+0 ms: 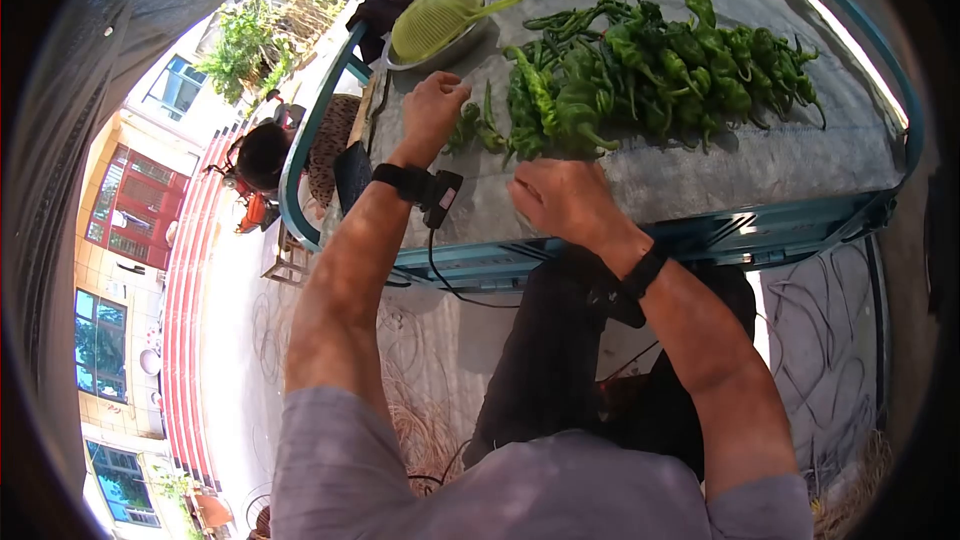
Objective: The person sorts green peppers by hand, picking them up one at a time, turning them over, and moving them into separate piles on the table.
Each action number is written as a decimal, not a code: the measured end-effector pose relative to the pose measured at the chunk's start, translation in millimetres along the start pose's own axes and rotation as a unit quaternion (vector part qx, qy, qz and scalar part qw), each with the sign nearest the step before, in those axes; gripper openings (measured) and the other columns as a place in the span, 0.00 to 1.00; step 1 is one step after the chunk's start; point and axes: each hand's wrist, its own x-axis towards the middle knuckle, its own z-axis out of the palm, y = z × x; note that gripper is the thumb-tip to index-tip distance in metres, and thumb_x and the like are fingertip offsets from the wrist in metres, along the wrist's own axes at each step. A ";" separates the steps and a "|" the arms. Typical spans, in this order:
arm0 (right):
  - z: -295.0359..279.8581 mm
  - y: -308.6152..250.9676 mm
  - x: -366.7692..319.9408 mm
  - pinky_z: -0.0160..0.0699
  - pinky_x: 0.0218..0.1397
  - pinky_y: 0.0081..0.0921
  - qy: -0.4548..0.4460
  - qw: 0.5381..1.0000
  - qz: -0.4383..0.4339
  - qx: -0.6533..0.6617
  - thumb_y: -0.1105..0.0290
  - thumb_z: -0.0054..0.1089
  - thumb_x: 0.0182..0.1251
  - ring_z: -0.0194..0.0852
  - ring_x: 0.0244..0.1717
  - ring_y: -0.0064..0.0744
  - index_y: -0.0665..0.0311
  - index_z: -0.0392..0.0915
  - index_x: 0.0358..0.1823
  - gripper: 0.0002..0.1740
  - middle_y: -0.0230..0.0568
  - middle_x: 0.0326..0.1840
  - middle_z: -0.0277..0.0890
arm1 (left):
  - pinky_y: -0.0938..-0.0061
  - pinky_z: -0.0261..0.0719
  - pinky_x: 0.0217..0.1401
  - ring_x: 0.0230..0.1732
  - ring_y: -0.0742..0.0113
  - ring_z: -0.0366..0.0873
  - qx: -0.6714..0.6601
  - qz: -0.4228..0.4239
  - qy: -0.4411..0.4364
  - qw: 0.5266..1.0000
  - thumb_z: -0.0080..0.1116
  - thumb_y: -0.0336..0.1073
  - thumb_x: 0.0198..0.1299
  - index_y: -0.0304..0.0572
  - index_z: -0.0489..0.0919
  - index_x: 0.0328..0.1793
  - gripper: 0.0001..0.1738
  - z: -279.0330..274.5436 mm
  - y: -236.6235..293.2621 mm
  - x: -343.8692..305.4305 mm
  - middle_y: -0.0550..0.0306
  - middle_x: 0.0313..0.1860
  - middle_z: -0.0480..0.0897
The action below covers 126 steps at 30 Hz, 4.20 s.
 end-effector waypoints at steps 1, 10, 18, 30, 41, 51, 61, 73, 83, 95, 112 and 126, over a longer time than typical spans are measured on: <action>0.2 0.9 0.0 0.78 0.31 0.41 0.000 1.000 -0.002 0.003 0.68 0.65 0.62 0.80 0.27 0.48 0.62 0.78 0.26 0.09 0.41 0.24 0.78 | 0.63 0.81 0.48 0.43 0.52 0.87 0.004 0.017 -0.011 1.000 0.67 0.41 0.59 0.36 0.82 0.57 0.23 1.0 -0.8 -2.1 0.46 0.41 0.89; -2.2 -0.7 -5.8 0.80 0.34 0.43 -0.028 1.000 0.007 -0.010 0.64 0.64 0.62 0.82 0.29 0.48 0.60 0.81 0.26 0.10 0.41 0.26 0.81 | 0.69 0.79 0.44 0.44 0.65 0.83 -0.130 -0.059 -0.149 0.978 0.72 0.48 0.60 0.29 0.73 0.66 0.36 24.7 63.3 -47.2 0.46 0.44 0.86; -1.1 0.0 -4.6 0.81 0.37 0.45 -0.039 0.999 0.020 -0.012 0.61 0.63 0.64 0.84 0.32 0.49 0.60 0.82 0.31 0.10 0.44 0.28 0.83 | 0.70 0.79 0.35 0.38 0.64 0.84 -0.241 -0.149 -0.228 0.932 0.74 0.42 0.51 0.24 0.77 0.58 0.33 6.4 77.0 -38.6 0.44 0.45 0.85; -6.1 -5.5 0.1 0.80 0.34 0.43 -0.002 0.992 0.113 0.050 0.61 0.58 0.74 0.83 0.29 0.51 0.62 0.77 0.36 0.13 0.44 0.22 0.81 | 0.68 0.83 0.34 0.35 0.63 0.84 -0.425 -0.221 -0.128 0.868 0.72 0.37 0.58 0.32 0.72 0.55 0.25 -13.2 61.7 -41.6 0.51 0.40 0.82; -8.3 -4.6 2.1 0.78 0.35 0.46 -0.036 0.997 0.072 0.007 0.63 0.54 0.73 0.82 0.31 0.52 0.62 0.78 0.31 0.13 0.47 0.26 0.81 | 0.73 0.83 0.48 0.47 0.65 0.86 -0.508 -0.227 -0.144 0.818 0.67 0.36 0.66 0.38 0.65 0.66 0.29 -33.2 58.3 -88.7 0.51 0.49 0.84; -13.4 -3.5 2.9 0.72 0.30 0.40 -0.083 0.992 0.071 0.055 0.62 0.58 0.70 0.79 0.25 0.48 0.63 0.77 0.30 0.14 0.44 0.21 0.77 | 0.71 0.79 0.43 0.41 0.65 0.83 -0.259 -0.136 -0.048 0.955 0.72 0.35 0.57 0.29 0.72 0.61 0.30 -26.7 18.6 -51.7 0.47 0.44 0.83; -19.6 -6.0 2.8 0.71 0.32 0.45 -0.144 0.986 0.073 0.047 0.60 0.57 0.68 0.80 0.29 0.53 0.62 0.76 0.26 0.16 0.46 0.24 0.78 | 0.57 0.72 0.64 0.60 0.45 0.74 0.042 0.169 -0.032 0.984 0.70 0.40 0.50 0.47 0.85 0.56 0.24 -7.2 51.8 -66.1 0.45 0.54 0.81; -25.5 -0.4 -6.6 0.79 0.37 0.43 -0.118 0.987 0.073 0.079 0.63 0.60 0.69 0.83 0.35 0.51 0.59 0.80 0.40 0.08 0.43 0.31 0.82 | 0.56 0.75 0.58 0.57 0.46 0.77 0.149 0.218 0.004 0.964 0.59 0.26 0.59 0.41 0.78 0.61 0.21 3.2 72.4 -68.9 0.48 0.58 0.78; -16.9 -8.5 -5.6 0.80 0.30 0.42 -0.008 0.993 0.115 0.021 0.64 0.58 0.74 0.83 0.29 0.50 0.59 0.68 0.55 0.15 0.40 0.27 0.82 | 0.56 0.81 0.53 0.54 0.41 0.80 -0.051 0.263 -0.080 0.960 0.55 0.17 0.55 0.39 0.77 0.59 0.24 -29.7 94.7 -114.7 0.47 0.56 0.79; -22.5 1.1 -14.4 0.79 0.31 0.37 -0.119 0.988 0.018 -0.101 0.66 0.63 0.68 0.83 0.30 0.44 0.55 0.75 0.38 0.05 0.35 0.28 0.81 | 0.57 0.76 0.60 0.56 0.43 0.77 0.120 0.281 -0.017 0.952 0.56 0.19 0.52 0.38 0.81 0.56 0.23 -23.1 84.2 -78.5 0.48 0.54 0.81; -23.2 -1.5 -8.5 0.80 0.34 0.47 -0.105 0.981 0.139 -0.088 0.60 0.57 0.73 0.84 0.30 0.52 0.57 0.73 0.46 0.09 0.41 0.28 0.83 | 0.75 0.77 0.30 0.29 0.71 0.80 -0.362 -0.149 -0.110 0.913 0.64 0.42 0.61 0.26 0.74 0.60 0.29 0.7 102.2 -44.2 0.52 0.37 0.84; -19.0 -13.0 -6.4 0.80 0.30 0.42 -0.104 0.984 0.121 -0.077 0.63 0.60 0.70 0.84 0.28 0.48 0.57 0.74 0.46 0.10 0.40 0.29 0.84 | 0.79 0.76 0.32 0.33 0.76 0.77 -0.421 -0.178 -0.125 0.881 0.66 0.38 0.64 0.22 0.65 0.72 0.37 -30.4 97.9 -111.7 0.59 0.40 0.79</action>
